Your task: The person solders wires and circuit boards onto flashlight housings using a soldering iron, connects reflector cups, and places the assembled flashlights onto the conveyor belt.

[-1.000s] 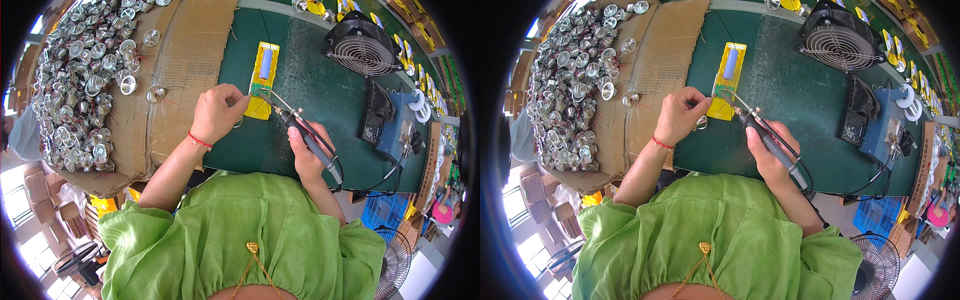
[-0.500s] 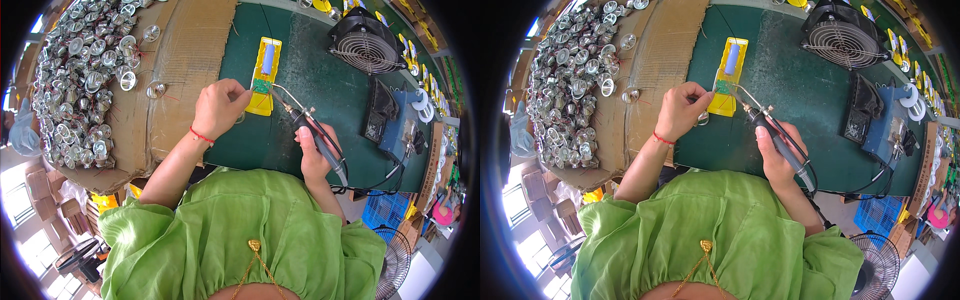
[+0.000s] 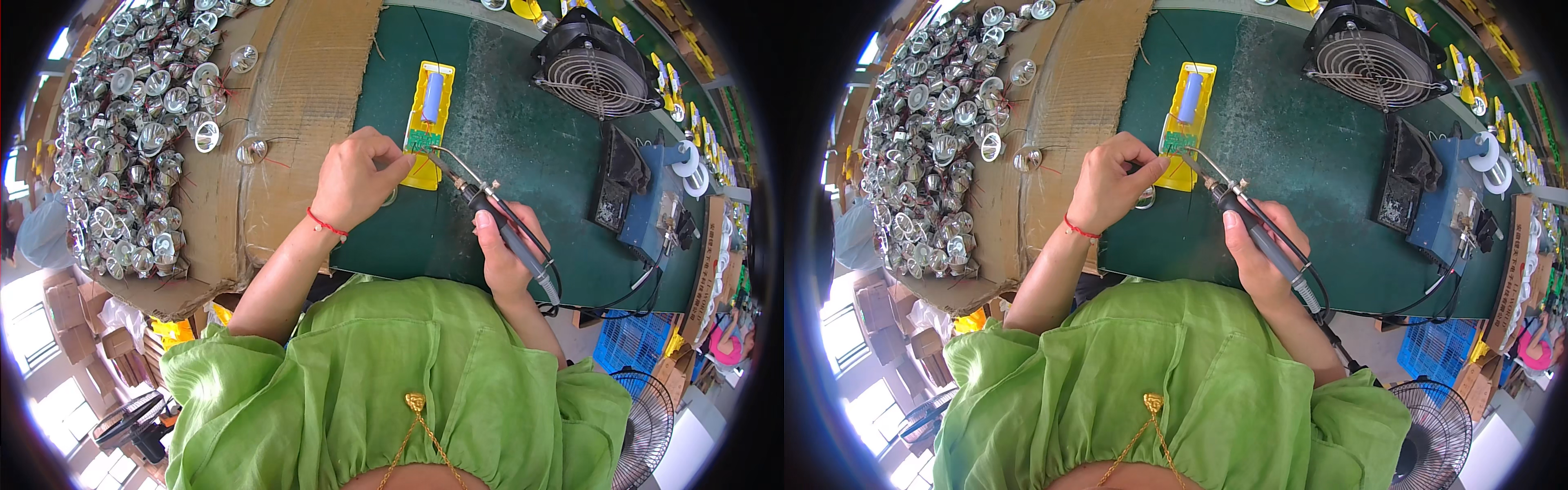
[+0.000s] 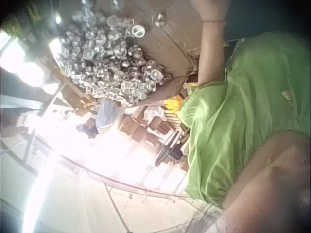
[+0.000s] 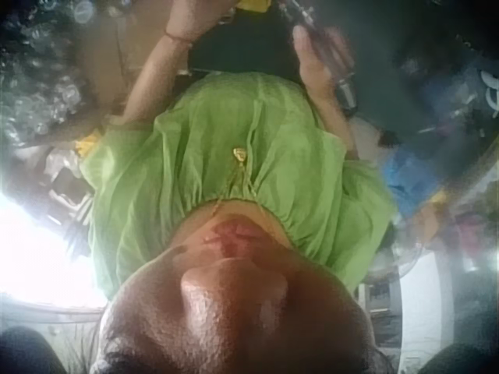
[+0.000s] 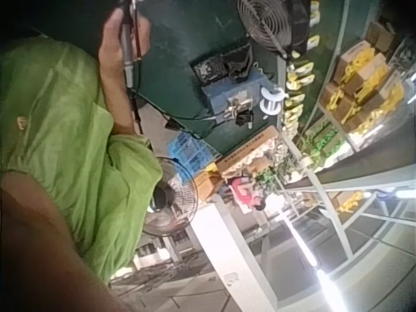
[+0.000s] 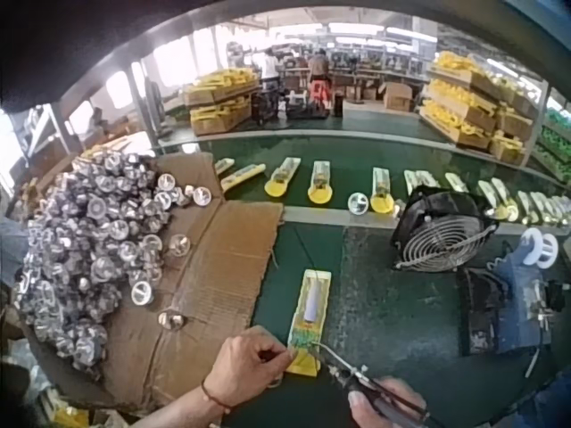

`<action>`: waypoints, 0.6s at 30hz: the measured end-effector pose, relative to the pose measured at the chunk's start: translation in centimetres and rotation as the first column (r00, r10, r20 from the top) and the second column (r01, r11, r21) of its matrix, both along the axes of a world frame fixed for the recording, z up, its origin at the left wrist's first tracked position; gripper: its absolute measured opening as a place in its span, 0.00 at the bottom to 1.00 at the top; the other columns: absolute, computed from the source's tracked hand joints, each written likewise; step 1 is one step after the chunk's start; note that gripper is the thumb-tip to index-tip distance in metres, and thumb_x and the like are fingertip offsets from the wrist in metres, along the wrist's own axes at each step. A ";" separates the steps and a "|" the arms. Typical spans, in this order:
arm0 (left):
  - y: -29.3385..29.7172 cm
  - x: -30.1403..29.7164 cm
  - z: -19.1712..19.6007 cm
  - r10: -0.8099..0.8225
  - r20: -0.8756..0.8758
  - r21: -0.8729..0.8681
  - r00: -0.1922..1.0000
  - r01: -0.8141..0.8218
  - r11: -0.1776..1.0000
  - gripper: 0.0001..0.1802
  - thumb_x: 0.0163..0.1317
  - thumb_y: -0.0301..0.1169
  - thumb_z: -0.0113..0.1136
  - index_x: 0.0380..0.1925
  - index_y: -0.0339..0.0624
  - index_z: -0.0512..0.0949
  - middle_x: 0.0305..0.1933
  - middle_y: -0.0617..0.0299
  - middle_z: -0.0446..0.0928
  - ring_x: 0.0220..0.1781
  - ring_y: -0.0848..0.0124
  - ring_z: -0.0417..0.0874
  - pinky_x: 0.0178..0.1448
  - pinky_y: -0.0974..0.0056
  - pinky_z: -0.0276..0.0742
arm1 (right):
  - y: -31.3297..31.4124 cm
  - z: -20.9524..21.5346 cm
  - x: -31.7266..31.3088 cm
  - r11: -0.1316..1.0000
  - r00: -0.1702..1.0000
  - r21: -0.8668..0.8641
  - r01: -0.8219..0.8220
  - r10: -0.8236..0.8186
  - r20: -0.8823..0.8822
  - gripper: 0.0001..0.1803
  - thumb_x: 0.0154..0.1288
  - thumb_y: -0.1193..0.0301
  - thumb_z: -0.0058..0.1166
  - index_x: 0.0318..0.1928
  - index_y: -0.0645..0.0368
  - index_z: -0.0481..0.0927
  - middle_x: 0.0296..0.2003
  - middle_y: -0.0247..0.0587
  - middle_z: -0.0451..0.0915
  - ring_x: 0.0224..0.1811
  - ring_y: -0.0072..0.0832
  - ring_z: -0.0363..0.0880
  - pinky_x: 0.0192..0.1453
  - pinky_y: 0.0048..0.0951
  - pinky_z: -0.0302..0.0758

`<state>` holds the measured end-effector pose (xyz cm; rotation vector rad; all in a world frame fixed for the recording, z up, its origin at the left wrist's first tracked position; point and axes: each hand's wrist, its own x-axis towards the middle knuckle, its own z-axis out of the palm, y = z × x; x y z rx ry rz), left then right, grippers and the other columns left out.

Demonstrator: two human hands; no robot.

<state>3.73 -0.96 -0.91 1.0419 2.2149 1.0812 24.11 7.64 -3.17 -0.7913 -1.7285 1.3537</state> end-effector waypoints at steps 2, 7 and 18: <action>0.0 0.0 0.0 0.002 -0.008 -0.001 1.000 -0.002 1.000 0.12 0.54 0.35 0.66 0.24 0.36 0.82 0.30 0.55 0.79 0.30 0.62 0.83 0.35 0.60 0.76 | 0.1 0.1 -0.1 1.000 1.000 0.027 -0.005 0.005 0.006 0.10 0.58 0.76 0.65 0.38 0.67 0.79 0.25 0.34 0.80 0.24 0.15 0.75 0.28 0.16 0.71; 0.1 -0.2 -0.1 -0.009 -0.029 -0.007 1.000 0.008 1.000 0.12 0.56 0.34 0.67 0.25 0.34 0.81 0.28 0.60 0.77 0.26 0.75 0.77 0.31 0.68 0.72 | -0.2 0.3 -0.1 0.995 0.994 -0.074 0.065 -0.071 -0.082 0.11 0.60 0.76 0.64 0.41 0.68 0.79 0.25 0.37 0.81 0.25 0.17 0.78 0.29 0.17 0.73; 0.2 -0.3 0.6 0.085 0.099 0.072 0.991 -0.093 0.993 0.12 0.55 0.36 0.67 0.24 0.36 0.82 0.27 0.55 0.80 0.24 0.64 0.81 0.30 0.63 0.76 | 1.8 -0.8 0.9 0.994 0.992 -0.031 0.100 -0.102 -0.080 0.13 0.60 0.77 0.62 0.44 0.68 0.77 0.29 0.41 0.81 0.27 0.20 0.79 0.31 0.19 0.74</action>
